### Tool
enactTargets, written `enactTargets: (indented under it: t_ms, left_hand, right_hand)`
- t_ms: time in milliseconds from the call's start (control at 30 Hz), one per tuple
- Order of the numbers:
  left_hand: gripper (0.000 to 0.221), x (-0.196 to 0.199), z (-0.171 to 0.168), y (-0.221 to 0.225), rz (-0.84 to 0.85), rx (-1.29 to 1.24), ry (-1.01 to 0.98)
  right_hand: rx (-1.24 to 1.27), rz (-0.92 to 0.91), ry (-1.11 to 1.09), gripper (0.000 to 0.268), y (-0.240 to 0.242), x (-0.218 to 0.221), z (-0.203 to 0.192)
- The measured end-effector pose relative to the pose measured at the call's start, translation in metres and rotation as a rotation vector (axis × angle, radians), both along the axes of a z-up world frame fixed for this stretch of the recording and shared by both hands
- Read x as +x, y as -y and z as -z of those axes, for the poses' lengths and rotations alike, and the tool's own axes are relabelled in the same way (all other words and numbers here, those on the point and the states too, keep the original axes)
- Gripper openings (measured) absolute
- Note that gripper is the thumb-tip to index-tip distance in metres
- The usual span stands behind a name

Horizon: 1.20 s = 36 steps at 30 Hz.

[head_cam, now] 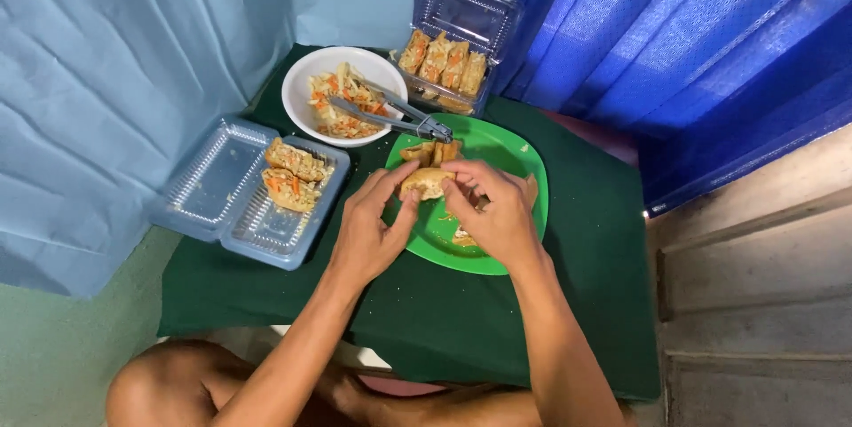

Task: Stuffing fried tofu pieces with a shredded vegetable mixture using metal tongs

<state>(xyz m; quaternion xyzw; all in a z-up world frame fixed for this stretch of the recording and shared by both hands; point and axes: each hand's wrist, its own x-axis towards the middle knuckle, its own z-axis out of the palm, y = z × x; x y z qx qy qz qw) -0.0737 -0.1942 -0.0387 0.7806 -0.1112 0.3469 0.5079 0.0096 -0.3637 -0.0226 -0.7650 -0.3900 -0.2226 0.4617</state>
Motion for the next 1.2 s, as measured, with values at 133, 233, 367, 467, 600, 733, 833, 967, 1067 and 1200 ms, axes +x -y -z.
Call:
enactTargets:
  t_ms: [133,233,367,467,600,733,833,967,1067,1200]
  left_hand:
    - [0.043,0.004,0.004,-0.003,0.043,0.003,0.018]
    - [0.046,0.009,0.013,-0.006,0.050,0.035,0.013]
    - [0.040,0.012,0.019,-0.006,0.008,0.050,0.073]
    - [0.040,0.016,0.021,-0.006,-0.033,0.064,0.112]
    - [0.040,0.013,0.022,-0.004,-0.084,0.080,0.155]
    - [0.041,0.012,0.028,-0.004,-0.115,0.112,0.219]
    - [0.039,0.009,0.020,-0.002,-0.125,0.128,0.252]
    - [0.041,0.007,0.028,0.000,-0.116,0.127,0.245]
    - [0.044,0.019,0.024,-0.005,-0.105,0.112,0.247]
    - [0.046,0.012,0.029,-0.002,-0.106,0.083,0.192]
  right_hand:
    - [0.043,-0.003,-0.022,0.015,0.001,0.004,0.000]
    - [0.050,-0.027,0.001,0.015,0.002,0.003,0.001]
    - [-0.005,0.046,0.026,0.011,0.009,0.004,-0.010]
    - [-0.030,0.124,0.063,0.010,0.019,0.012,-0.007]
    - [-0.021,0.129,0.065,0.003,0.024,0.022,0.010]
    - [-0.003,0.173,0.109,0.037,0.023,0.023,0.010]
    - [0.071,0.198,0.124,0.051,0.021,0.024,0.002]
    - [0.120,0.201,0.213,0.047,0.017,0.025,0.001]
    - [0.148,0.141,0.215,0.044,0.011,0.029,-0.017]
    - [0.150,0.140,0.157,0.043,0.019,0.022,-0.016]
